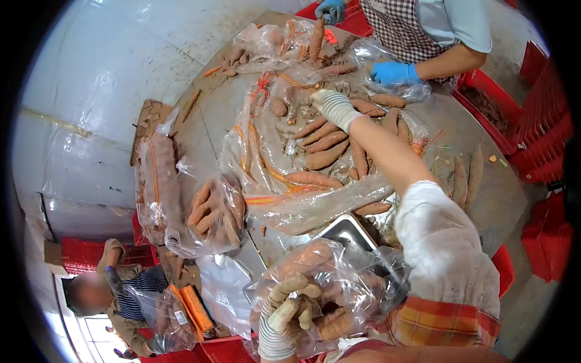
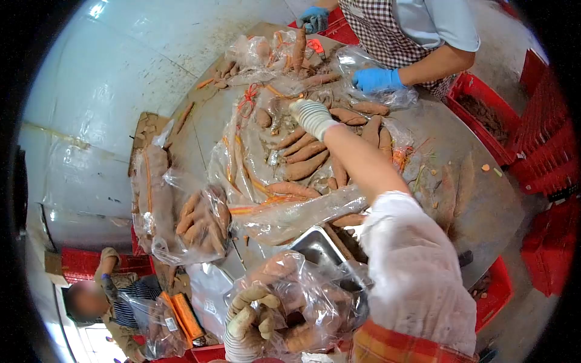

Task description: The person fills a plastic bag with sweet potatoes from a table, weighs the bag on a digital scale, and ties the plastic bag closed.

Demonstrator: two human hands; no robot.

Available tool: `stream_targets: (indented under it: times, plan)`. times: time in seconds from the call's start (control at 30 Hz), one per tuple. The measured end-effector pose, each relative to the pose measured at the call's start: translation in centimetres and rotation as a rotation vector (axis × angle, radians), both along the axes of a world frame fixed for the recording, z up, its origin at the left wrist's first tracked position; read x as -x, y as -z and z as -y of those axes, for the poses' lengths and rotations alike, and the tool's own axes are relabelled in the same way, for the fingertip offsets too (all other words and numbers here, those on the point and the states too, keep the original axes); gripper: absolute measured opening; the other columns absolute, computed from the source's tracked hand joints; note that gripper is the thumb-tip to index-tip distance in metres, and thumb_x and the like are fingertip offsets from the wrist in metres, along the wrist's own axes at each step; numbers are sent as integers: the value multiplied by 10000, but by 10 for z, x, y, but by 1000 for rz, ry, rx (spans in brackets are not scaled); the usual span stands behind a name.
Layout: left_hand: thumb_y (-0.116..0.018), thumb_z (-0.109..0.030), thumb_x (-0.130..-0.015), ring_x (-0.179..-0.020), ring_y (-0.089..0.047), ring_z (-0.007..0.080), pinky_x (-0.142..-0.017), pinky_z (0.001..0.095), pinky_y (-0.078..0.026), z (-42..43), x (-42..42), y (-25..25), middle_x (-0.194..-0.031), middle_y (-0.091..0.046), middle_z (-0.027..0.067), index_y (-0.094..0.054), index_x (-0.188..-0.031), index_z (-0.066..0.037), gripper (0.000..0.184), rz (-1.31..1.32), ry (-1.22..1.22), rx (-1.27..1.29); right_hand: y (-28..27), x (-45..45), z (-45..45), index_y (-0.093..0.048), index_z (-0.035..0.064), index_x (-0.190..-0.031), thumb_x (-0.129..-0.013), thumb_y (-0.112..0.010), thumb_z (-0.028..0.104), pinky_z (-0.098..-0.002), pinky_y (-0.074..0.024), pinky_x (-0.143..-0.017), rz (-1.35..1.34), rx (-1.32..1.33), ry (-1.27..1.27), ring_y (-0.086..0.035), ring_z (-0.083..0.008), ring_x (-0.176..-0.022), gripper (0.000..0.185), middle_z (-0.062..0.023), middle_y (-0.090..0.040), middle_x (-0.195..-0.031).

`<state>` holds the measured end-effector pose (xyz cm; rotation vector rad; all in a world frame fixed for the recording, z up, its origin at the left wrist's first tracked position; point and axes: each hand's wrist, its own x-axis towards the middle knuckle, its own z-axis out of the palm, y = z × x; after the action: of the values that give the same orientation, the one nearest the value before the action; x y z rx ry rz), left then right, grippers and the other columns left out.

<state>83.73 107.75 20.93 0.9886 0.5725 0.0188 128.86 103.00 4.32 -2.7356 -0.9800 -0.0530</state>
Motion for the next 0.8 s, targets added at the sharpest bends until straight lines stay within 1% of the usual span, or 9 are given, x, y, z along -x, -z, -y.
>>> stream_targets:
  times: [0.1, 0.17, 0.2, 0.23, 0.37, 0.43, 0.47, 0.6, 0.8]
  plan:
    - [-609, -170, -810, -552, -528, 125, -514, 210, -437, 1, -2, -1, -1000, -639, 184, -547, -1173, 10, 411, 42, 8, 27, -11, 42, 37, -597, 8, -1060, -891, -473, 92, -322, -469, -853, -546, -1336, 176, -587, -267, -971, 226, -106, -608, -1072]
    - [-604, -157, -809, -553, -533, 132, -519, 212, -446, 3, -9, -2, -1004, -640, 182, -534, -1195, 9, 426, 47, -3, 63, -21, 77, 67, -561, -21, -1071, -915, -477, 127, -337, -469, -863, -923, -1741, 150, -575, -241, -980, 231, -121, -601, -1048]
    - [-601, -153, -808, -563, -543, 141, -526, 215, -454, 6, -14, -3, -1014, -638, 184, -518, -1217, 6, 446, 63, 2, 84, -32, 102, 82, -535, -33, -1109, -919, -471, 128, -376, -465, -862, -1194, -1941, -81, -572, -250, -979, 257, -151, -595, -1048]
    - [-597, -148, -807, -574, -552, 150, -532, 219, -462, 9, -20, -3, -1024, -636, 185, -502, -1238, 3, 467, 81, 8, 102, -42, 123, 103, -531, 8, -1137, -898, -523, 156, -333, -484, -795, -1234, -1860, -248, -553, -204, -978, 281, -80, -582, -1044]
    - [-631, -185, -801, -696, -584, 155, -602, 228, -489, 22, -38, -3, -1083, -591, 118, -419, -1316, -19, 581, 105, 122, 60, -76, 194, 138, -537, 16, -1153, -887, -560, 208, -364, -490, -841, -1435, -1826, -304, -584, -224, -997, 329, -106, -600, -1089]
    - [-653, -275, -797, -699, -558, 148, -560, 231, -462, 38, -43, -6, -974, -600, 116, -417, -1303, -6, 619, 28, -8, -87, -90, 225, 148, -535, 15, -1153, -887, -566, 233, -368, -489, -857, -1407, -1783, -281, -587, -235, -999, 346, -112, -601, -1087]
    - [-647, -209, -811, -805, -569, 178, -630, 272, -498, 34, -41, -3, -1096, -565, 95, -329, -1372, -51, 663, 77, 19, -24, -96, 238, 151, -534, 13, -1153, -887, -571, 259, -373, -487, -872, -1369, -1744, -265, -590, -245, -1002, 364, -118, -601, -1084]
    - [-681, -149, -782, -856, -589, 200, -709, 305, -518, 30, -40, 4, -1068, -585, 93, -415, -1321, -43, 610, 110, 70, 111, -110, 273, 161, -520, 3, -1174, -891, -571, 299, -372, -456, -926, -1394, -1602, -403, -567, -243, -1066, 413, -140, -596, -1117]
    - [-714, -36, -719, -1007, -580, 199, -829, 316, -506, 45, -27, -1, -1157, -576, 109, -478, -1269, -37, 598, 199, 15, -131, -107, 286, 172, -481, -26, -1249, -917, -489, 154, -263, -385, -942, -983, -1330, -266, -517, -123, -1063, 377, -62, -574, -1152]
